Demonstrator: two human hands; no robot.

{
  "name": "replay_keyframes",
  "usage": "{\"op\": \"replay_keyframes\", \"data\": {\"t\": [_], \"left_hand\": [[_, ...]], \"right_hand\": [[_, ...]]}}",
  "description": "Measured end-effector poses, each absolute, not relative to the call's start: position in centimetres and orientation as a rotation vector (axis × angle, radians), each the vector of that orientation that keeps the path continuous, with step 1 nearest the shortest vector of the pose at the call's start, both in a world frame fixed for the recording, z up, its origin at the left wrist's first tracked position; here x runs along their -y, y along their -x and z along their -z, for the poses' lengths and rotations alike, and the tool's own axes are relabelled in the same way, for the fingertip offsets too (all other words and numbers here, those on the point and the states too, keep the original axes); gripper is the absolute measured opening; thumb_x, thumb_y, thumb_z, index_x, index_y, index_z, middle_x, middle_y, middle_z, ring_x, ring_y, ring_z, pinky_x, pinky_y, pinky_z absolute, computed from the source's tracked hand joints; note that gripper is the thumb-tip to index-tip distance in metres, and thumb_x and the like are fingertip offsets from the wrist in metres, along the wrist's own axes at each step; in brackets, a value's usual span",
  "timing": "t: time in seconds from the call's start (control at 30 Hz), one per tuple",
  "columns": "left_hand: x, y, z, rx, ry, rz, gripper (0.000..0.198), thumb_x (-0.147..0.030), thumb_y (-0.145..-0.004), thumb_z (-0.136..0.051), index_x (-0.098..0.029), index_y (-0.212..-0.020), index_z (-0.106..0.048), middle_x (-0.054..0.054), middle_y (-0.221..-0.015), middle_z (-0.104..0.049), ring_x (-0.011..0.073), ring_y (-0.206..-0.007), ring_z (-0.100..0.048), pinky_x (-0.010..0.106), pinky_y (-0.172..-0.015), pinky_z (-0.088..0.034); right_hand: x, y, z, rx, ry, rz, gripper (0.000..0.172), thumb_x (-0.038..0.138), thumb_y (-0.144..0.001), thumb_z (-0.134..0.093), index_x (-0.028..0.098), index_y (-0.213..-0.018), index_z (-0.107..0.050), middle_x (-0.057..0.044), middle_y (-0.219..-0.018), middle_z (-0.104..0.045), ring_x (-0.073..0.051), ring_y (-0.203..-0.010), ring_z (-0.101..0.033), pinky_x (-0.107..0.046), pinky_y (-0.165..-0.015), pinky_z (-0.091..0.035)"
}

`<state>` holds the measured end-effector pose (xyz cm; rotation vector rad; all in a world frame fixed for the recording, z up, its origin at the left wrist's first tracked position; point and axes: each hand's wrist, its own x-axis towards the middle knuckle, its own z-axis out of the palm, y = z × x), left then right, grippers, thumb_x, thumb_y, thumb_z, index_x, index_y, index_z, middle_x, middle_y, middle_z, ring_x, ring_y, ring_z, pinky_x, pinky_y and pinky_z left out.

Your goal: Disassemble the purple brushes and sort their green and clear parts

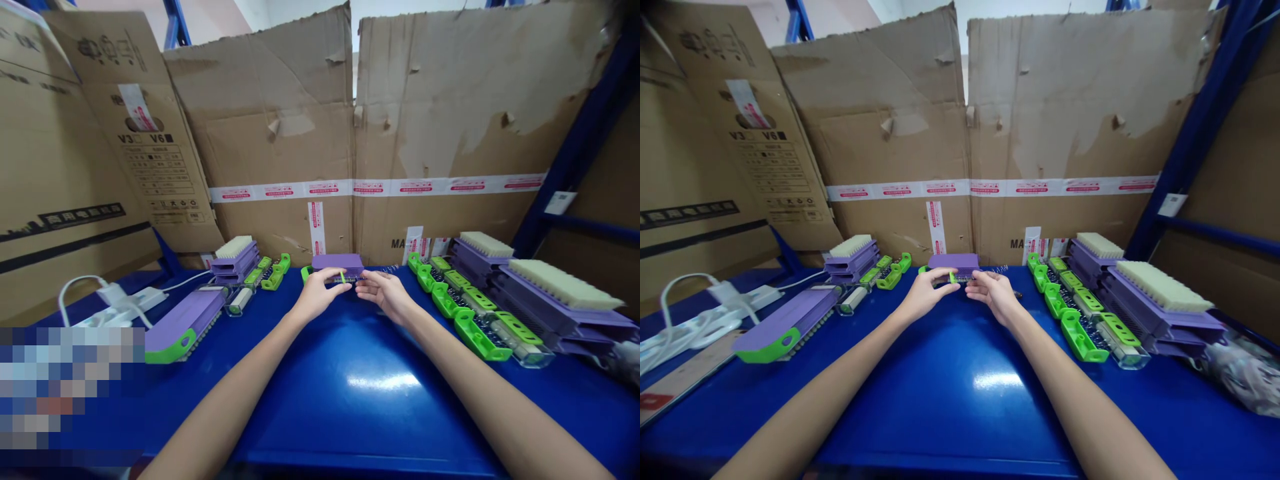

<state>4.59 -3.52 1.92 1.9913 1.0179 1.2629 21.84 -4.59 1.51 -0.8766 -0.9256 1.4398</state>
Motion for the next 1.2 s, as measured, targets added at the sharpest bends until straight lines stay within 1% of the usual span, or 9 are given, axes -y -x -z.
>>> {"op": "replay_keyframes", "data": {"t": [0.2,0.33,0.47,0.53,0.6,0.73,0.87,1.03,1.2], "left_hand": [[3.6,-4.7,-2.5,-0.919,-1.541,-1.251,0.042,-0.035,-0.063,-0.075,-0.012,-0.097,-0.065,0.008,-0.087,-0.071,0.0196,-0.083,-0.066,0.036,-0.084,-0.051],[3.8,-4.7,-2.9,-0.959,-1.353,-1.159,0.044,-0.043,-0.071,-0.068,-0.01,-0.099,-0.06,0.007,-0.072,-0.068,0.0151,-0.061,-0.065,0.03,-0.063,-0.054],[3.5,-3.7,-3.6,-1.184,-1.474,-1.121,0.043,-0.043,-0.078,-0.06,-0.01,-0.105,-0.054,0.007,-0.069,-0.066,0.0148,-0.056,-0.063,0.025,-0.052,-0.049],[3.4,-2.5,-4.5,-1.496,-1.741,-1.116,0.043,-0.041,-0.078,-0.059,-0.011,-0.108,-0.051,0.009,-0.074,-0.067,0.0173,-0.06,-0.064,0.027,-0.055,-0.049],[3.4,-0.6,-5.7,-1.925,-2.074,-1.056,0.04,-0.039,-0.078,-0.058,-0.013,-0.108,-0.052,0.013,-0.085,-0.068,0.0234,-0.077,-0.066,0.032,-0.068,-0.05],[3.6,3.6,-7.9,-2.594,-2.146,-0.533,0.035,-0.036,-0.081,-0.05,-0.013,-0.106,-0.058,0.02,-0.1,-0.066,0.0344,-0.097,-0.062,0.041,-0.078,-0.048],[3.4,6.9,-8.1,-2.721,-1.928,-0.221,0.035,-0.034,-0.076,-0.056,-0.012,-0.103,-0.062,0.02,-0.106,-0.064,0.0347,-0.1,-0.061,0.039,-0.077,-0.049],[2.8,8.7,-6.9,-2.782,-1.809,-0.158,0.042,-0.032,-0.072,-0.059,-0.011,-0.109,-0.06,0.022,-0.114,-0.06,0.034,-0.102,-0.059,0.038,-0.077,-0.049],[2.7,8.8,-6.6,-2.784,-1.803,-0.141,0.04,-0.03,-0.075,-0.053,-0.011,-0.109,-0.059,0.023,-0.115,-0.06,0.0329,-0.101,-0.06,0.038,-0.078,-0.048]], "right_hand": [[4.8,-21.6,-1.7,0.911,0.782,-1.475,0.014,0.017,-0.068,-0.069,0.014,-0.08,-0.062,-0.008,-0.077,-0.07,-0.018,-0.073,-0.068,-0.032,-0.078,-0.055],[4.9,-21.6,-1.9,0.975,0.704,-1.381,0.027,0.016,-0.058,-0.078,0.014,-0.081,-0.064,-0.006,-0.083,-0.071,-0.018,-0.083,-0.067,-0.034,-0.087,-0.051],[4.8,-21.8,-2.0,1.024,0.691,-1.34,0.033,0.023,-0.054,-0.082,0.015,-0.082,-0.065,-0.007,-0.083,-0.071,-0.019,-0.083,-0.067,-0.037,-0.087,-0.051],[4.7,-22.0,-1.9,1.01,0.705,-1.332,0.034,0.024,-0.054,-0.083,0.015,-0.082,-0.065,-0.007,-0.082,-0.071,-0.019,-0.082,-0.067,-0.037,-0.086,-0.051],[4.6,-22.2,-1.8,1.005,0.727,-1.318,0.034,0.025,-0.054,-0.083,0.015,-0.081,-0.065,-0.007,-0.081,-0.071,-0.019,-0.081,-0.067,-0.036,-0.084,-0.051],[4.4,-22.3,-1.5,1.018,0.758,-1.301,0.033,0.026,-0.054,-0.083,0.015,-0.079,-0.066,-0.007,-0.081,-0.071,-0.019,-0.081,-0.067,-0.034,-0.082,-0.052],[4.3,-22.3,-1.4,1.018,0.777,-1.3,0.033,0.026,-0.053,-0.083,0.016,-0.08,-0.066,-0.007,-0.083,-0.071,-0.019,-0.08,-0.067,-0.034,-0.081,-0.052],[4.2,-22.4,-1.3,1.027,0.801,-1.302,0.033,0.027,-0.054,-0.082,0.016,-0.08,-0.066,-0.006,-0.083,-0.071,-0.018,-0.079,-0.066,-0.032,-0.079,-0.052],[4.1,-22.5,-1.2,1.028,0.814,-1.297,0.032,0.026,-0.054,-0.082,0.016,-0.08,-0.066,-0.006,-0.084,-0.071,-0.018,-0.079,-0.066,-0.033,-0.079,-0.052]]}}
